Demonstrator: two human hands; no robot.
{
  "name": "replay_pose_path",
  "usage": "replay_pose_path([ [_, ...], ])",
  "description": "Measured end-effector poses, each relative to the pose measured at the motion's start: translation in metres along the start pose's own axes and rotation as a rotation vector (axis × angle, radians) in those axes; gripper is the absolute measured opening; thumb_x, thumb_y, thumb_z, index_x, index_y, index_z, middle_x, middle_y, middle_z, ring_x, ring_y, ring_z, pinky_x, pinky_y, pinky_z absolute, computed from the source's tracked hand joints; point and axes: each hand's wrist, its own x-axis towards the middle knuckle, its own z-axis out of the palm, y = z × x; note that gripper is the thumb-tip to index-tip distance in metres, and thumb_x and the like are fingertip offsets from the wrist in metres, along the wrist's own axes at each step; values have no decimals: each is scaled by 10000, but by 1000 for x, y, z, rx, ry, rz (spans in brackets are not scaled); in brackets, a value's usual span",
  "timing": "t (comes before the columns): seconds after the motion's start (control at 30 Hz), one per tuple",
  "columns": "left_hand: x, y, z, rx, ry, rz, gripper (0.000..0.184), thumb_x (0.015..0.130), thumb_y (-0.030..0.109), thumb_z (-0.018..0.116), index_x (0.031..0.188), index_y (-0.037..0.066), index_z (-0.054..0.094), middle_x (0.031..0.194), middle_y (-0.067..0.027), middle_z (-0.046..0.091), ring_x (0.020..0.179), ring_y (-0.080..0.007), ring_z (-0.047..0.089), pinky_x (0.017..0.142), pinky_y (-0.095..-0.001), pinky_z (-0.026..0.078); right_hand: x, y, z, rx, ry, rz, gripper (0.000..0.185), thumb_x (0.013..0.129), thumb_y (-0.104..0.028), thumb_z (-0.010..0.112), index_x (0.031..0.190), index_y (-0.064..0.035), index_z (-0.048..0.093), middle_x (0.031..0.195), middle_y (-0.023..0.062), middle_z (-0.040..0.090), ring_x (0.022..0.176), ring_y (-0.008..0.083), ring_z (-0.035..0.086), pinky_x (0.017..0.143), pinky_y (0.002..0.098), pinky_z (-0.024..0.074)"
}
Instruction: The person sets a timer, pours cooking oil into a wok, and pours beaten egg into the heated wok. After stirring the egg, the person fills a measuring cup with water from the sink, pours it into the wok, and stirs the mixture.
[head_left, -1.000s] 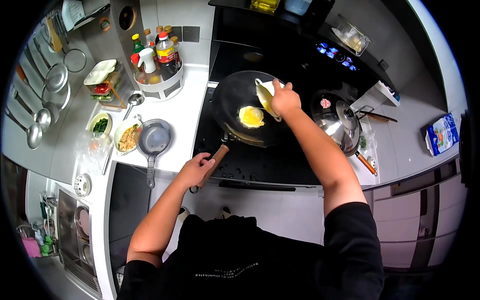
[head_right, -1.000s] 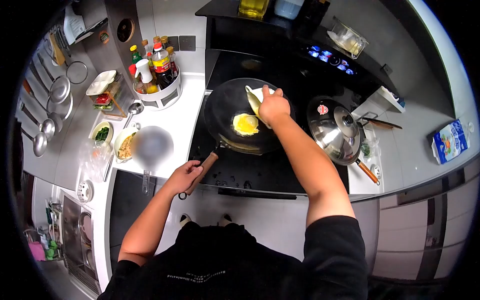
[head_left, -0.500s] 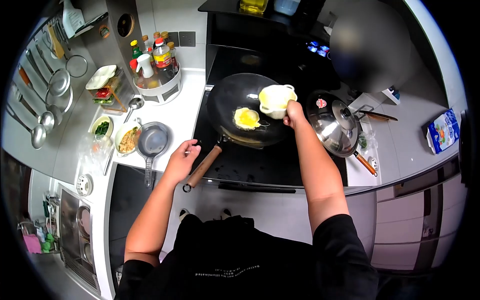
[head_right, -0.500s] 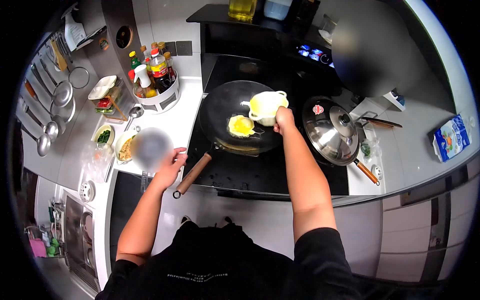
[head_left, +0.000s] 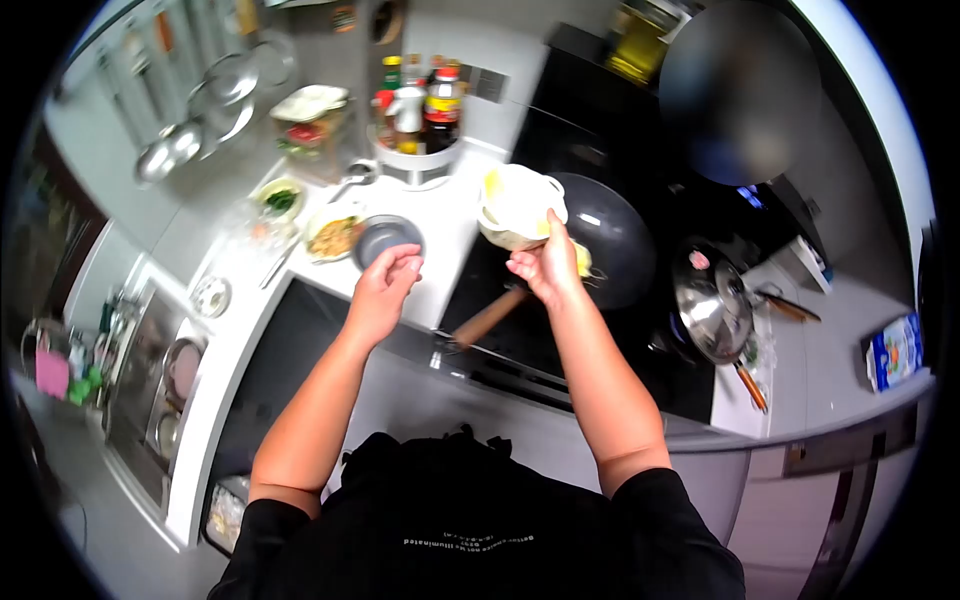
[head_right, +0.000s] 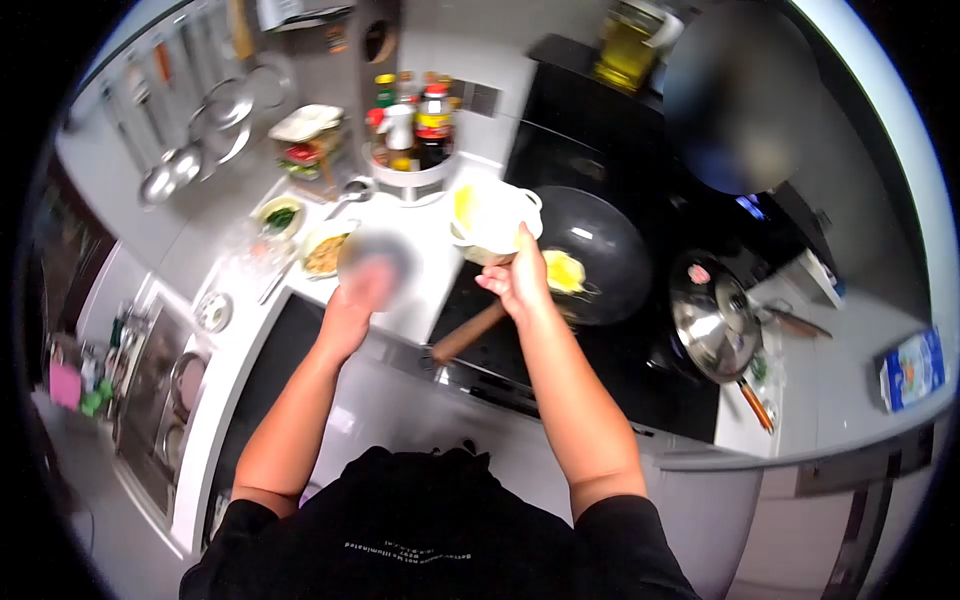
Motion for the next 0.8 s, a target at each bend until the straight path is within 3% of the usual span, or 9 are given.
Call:
replay_pose_path([
  [0.1,-32,3,-81,4,125,-9,330,945,236,522,1208,36,516,1093,-74,613,910,-113,581,756,-239,448,-23,61,101,-49,-204,64,508,924,-510,436,1174,-68,422,785,101,507,556,170,509,526,343,522],
  [0.4,-221,-14,-328,-22,735,-154,323,966,264,469,1203,52,521,1059,-35,604,896,-111,568,759,-255,444,-115,310,357,-198,-586,342,450,939,-473,428,1125,-64,410,792,85,538,535,131,513,538,334,523],
  [0.63,-358,-27,-411,-86,1189,-269,321,956,280,479,1199,75,530,1067,-36,605,889,-113,566,745,-253,443,-139,444,458,-560,-752,422,502,918,-436,490,1199,-36,378,710,62,479,442,111,455,463,301,544],
  [0.77,-397,-36,-419,-128,1364,-366,312,957,267,477,1202,82,528,1087,-42,596,892,-118,565,748,-259,444,-108,503,502,-932,-759,264,605,844,-459,589,1230,-30,406,848,122,583,480,170,536,452,323,540],
  [0.8,-404,-42,-422,-128,1395,-402,306,956,263,478,1201,87,529,1092,-43,592,895,-118,564,751,-261,443,-98,513,514,-1070,-779,187,652,808,-475,618,1245,-27,436,995,169,606,588,227,614,462,345,545],
])
